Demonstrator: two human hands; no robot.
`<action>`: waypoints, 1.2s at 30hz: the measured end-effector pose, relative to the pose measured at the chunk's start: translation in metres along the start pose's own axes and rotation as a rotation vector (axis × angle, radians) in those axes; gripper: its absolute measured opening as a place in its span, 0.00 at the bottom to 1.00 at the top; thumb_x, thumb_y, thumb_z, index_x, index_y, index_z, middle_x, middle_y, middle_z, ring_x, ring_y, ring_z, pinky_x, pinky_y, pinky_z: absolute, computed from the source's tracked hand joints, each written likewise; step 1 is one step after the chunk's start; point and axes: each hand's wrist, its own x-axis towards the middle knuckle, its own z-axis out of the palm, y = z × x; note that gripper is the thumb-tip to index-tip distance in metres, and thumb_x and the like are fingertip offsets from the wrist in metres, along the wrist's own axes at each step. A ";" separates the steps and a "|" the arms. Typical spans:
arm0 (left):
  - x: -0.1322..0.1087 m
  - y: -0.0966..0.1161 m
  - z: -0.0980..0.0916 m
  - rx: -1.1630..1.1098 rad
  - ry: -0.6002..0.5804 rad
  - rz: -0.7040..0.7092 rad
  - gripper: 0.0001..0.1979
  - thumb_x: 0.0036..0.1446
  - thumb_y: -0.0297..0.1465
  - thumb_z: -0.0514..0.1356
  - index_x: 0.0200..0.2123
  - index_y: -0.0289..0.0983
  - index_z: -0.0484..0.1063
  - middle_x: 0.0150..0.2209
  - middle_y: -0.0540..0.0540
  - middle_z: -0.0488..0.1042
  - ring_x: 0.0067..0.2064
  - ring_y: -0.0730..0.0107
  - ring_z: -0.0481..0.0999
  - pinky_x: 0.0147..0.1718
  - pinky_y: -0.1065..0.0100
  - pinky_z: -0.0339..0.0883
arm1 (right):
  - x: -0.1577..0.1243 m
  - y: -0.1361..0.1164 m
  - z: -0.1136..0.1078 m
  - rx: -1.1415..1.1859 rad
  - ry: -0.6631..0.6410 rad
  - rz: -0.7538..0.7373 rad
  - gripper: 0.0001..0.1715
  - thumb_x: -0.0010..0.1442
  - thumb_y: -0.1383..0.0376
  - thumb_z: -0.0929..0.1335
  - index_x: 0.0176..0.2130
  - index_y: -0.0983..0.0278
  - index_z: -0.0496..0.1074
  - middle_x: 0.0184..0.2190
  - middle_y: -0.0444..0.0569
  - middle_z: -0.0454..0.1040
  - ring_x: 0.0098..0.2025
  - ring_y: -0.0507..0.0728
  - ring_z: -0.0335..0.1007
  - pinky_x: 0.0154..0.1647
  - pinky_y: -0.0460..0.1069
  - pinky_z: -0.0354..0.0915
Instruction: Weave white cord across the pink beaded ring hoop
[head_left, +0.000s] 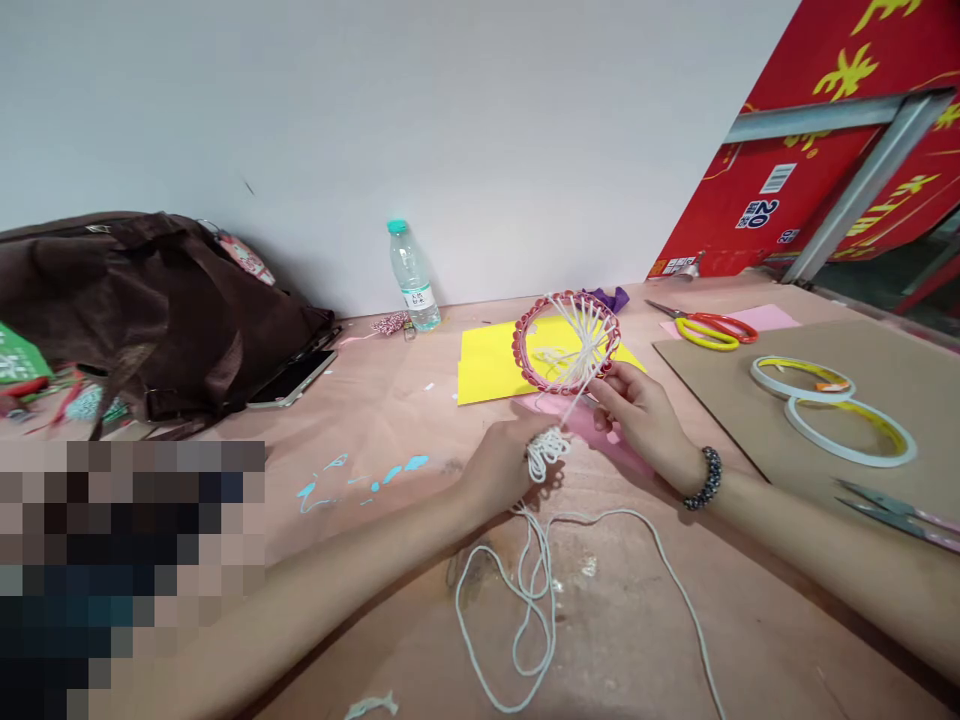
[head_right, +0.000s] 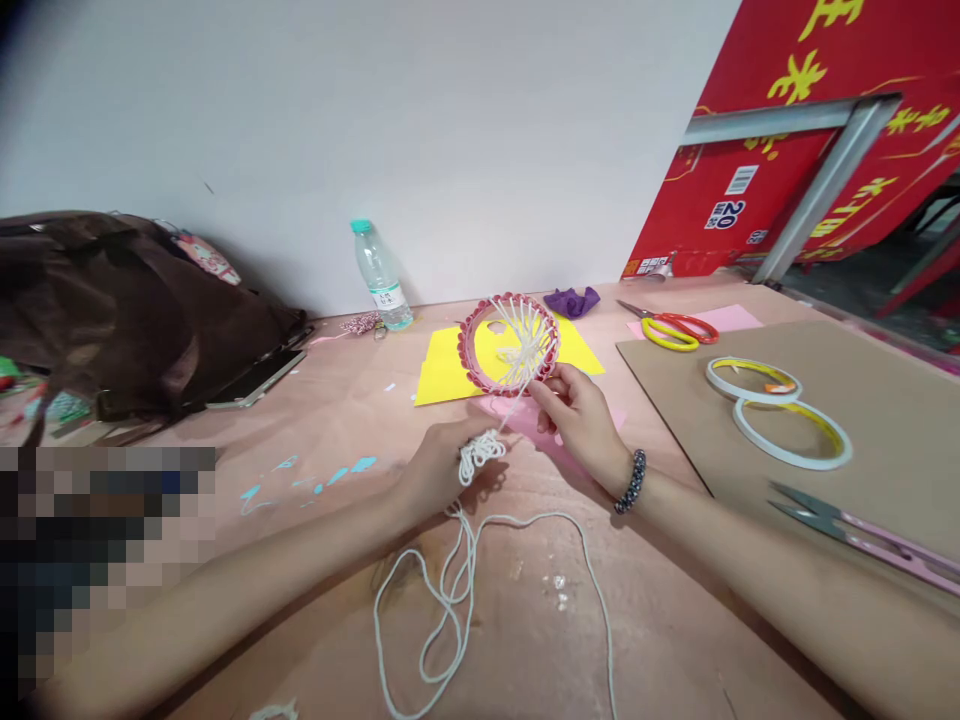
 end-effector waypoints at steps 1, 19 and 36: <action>0.001 0.000 -0.001 0.061 0.008 0.068 0.07 0.52 0.28 0.61 0.37 0.37 0.70 0.31 0.48 0.74 0.31 0.70 0.73 0.30 0.71 0.64 | 0.000 0.000 0.000 -0.001 0.003 0.002 0.12 0.59 0.57 0.66 0.37 0.64 0.65 0.19 0.38 0.63 0.17 0.47 0.60 0.16 0.43 0.55; 0.002 -0.001 0.001 0.017 0.068 0.088 0.13 0.50 0.25 0.62 0.41 0.38 0.68 0.32 0.49 0.75 0.32 0.71 0.74 0.30 0.71 0.66 | -0.001 -0.002 0.001 0.007 0.024 0.009 0.13 0.58 0.57 0.66 0.37 0.64 0.65 0.19 0.37 0.63 0.17 0.47 0.61 0.15 0.43 0.54; 0.000 -0.004 0.003 -0.072 0.153 -0.127 0.18 0.49 0.29 0.62 0.43 0.39 0.61 0.26 0.54 0.72 0.23 0.74 0.70 0.21 0.74 0.61 | -0.002 -0.003 0.001 0.015 0.032 0.019 0.14 0.58 0.56 0.67 0.36 0.64 0.65 0.19 0.37 0.63 0.17 0.47 0.61 0.14 0.43 0.54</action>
